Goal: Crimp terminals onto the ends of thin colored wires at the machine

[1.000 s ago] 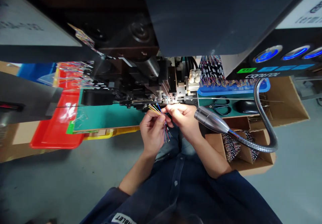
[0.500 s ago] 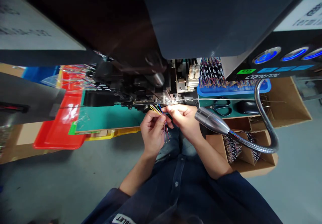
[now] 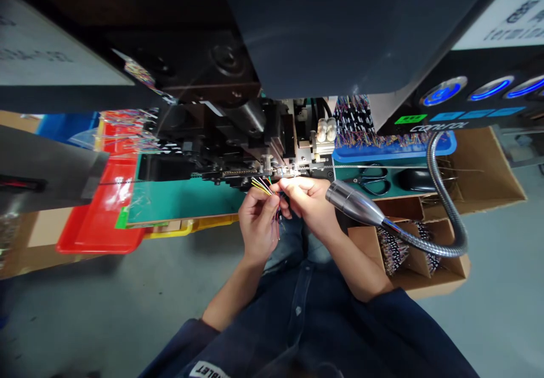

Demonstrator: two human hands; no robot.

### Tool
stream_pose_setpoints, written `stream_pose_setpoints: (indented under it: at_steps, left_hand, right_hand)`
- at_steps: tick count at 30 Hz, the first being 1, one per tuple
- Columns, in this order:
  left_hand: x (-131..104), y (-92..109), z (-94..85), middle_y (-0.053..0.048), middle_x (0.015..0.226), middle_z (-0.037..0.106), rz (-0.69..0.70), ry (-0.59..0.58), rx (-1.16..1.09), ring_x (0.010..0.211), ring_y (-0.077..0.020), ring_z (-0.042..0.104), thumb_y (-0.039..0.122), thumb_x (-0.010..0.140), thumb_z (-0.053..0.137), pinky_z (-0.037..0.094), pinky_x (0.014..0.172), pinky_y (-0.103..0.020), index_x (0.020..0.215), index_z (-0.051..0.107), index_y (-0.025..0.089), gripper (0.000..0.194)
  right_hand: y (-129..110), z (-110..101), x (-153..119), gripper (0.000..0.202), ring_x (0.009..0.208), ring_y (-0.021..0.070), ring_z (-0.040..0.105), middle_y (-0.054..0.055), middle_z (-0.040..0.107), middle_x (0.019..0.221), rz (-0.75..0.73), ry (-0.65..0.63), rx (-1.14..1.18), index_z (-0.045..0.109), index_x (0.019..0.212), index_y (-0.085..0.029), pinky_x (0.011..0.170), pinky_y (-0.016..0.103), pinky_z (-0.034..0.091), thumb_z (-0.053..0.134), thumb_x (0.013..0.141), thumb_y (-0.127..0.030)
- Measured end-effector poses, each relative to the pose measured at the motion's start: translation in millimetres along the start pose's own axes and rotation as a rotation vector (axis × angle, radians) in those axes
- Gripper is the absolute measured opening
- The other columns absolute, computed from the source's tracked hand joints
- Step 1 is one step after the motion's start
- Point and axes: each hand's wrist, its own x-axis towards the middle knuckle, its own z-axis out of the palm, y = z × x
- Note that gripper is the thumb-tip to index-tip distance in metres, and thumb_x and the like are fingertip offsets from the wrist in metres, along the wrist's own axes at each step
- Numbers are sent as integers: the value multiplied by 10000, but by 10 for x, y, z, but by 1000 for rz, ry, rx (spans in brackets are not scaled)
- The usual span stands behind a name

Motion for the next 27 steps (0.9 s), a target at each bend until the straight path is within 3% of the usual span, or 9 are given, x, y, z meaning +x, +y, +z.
stream_pose_setpoints:
  at_steps: [7,14,21,27]
  left_hand:
    - [11,3,10,37,768,735,19,19,-13,604,-106,706,397,1065,912,616,593,-212,977,741,225,258]
    - [17,3,6,33,767,732,16,29,1,599,-109,697,411,1063,913,605,583,-217,979,742,226,266]
    - [9,-16,-15,45,748,714,-8,-16,7,574,-114,674,434,1056,917,619,590,-238,969,720,233,296]
    - [-8,-47,7,49,752,705,16,-3,1,568,-114,669,417,1070,900,588,564,-231,945,709,235,292]
  right_hand:
    - [-32,53,4,411,440,131,430,-38,520,511,30,42,-1,890,858,-210,425,300,406,905,960,-608]
    - [-57,46,-2,387,471,141,483,-14,585,551,30,41,-23,918,910,-198,446,309,466,885,985,-576]
    - [-171,56,-73,354,504,146,524,-28,618,587,-46,13,-153,932,1012,-218,499,312,494,917,996,-572]
    - [-127,59,-73,386,482,140,536,-5,661,605,-89,15,-136,926,941,-210,459,306,484,935,979,-593]
